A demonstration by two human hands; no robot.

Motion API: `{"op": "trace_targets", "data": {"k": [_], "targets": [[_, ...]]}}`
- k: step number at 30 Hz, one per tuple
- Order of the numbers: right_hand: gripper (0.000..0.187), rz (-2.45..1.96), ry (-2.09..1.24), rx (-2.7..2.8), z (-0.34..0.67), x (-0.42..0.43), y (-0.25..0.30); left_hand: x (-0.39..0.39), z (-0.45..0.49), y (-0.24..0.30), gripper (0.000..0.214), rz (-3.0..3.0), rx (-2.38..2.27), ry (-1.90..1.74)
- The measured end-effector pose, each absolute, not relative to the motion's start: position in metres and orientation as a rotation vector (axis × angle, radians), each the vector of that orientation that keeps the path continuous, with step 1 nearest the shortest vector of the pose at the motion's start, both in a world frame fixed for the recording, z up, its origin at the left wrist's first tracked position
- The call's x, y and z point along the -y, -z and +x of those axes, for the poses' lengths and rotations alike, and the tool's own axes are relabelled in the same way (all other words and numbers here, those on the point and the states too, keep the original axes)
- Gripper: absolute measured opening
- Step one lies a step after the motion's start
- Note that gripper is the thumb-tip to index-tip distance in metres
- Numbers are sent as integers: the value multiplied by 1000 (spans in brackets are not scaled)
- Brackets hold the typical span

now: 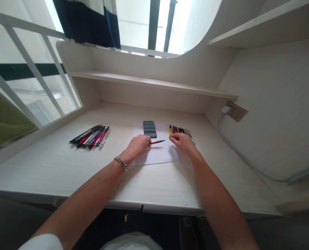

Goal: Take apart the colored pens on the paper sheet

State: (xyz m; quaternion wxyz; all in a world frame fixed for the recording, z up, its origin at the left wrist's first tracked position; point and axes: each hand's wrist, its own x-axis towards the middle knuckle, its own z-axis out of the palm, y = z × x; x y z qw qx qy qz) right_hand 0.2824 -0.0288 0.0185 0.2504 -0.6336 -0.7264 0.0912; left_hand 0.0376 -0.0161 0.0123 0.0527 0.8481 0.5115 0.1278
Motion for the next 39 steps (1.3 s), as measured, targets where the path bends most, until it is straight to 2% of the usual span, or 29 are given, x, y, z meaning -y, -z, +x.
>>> {"op": "trace_targets", "data": {"k": [16, 22, 29, 34, 39], "targets": [[21, -1646, -271, 2151, 257, 23, 1, 11, 11, -3, 35, 2427, -1472, -596], [22, -1681, -275, 2191, 247, 23, 7, 8, 7, -3, 34, 2393, -1525, -610], [17, -1659, -269, 2188, 243, 26, 4, 8, 13, 1, 37, 2462, -1359, -575], [15, -1565, -307, 2096, 240, 27, 1, 11, 19, 2, 35, 2506, -1337, -490], [14, -1450, -504, 1979, 239, 29, -2, 16, 20, -1, 26, 2430, -1348, -636]]}}
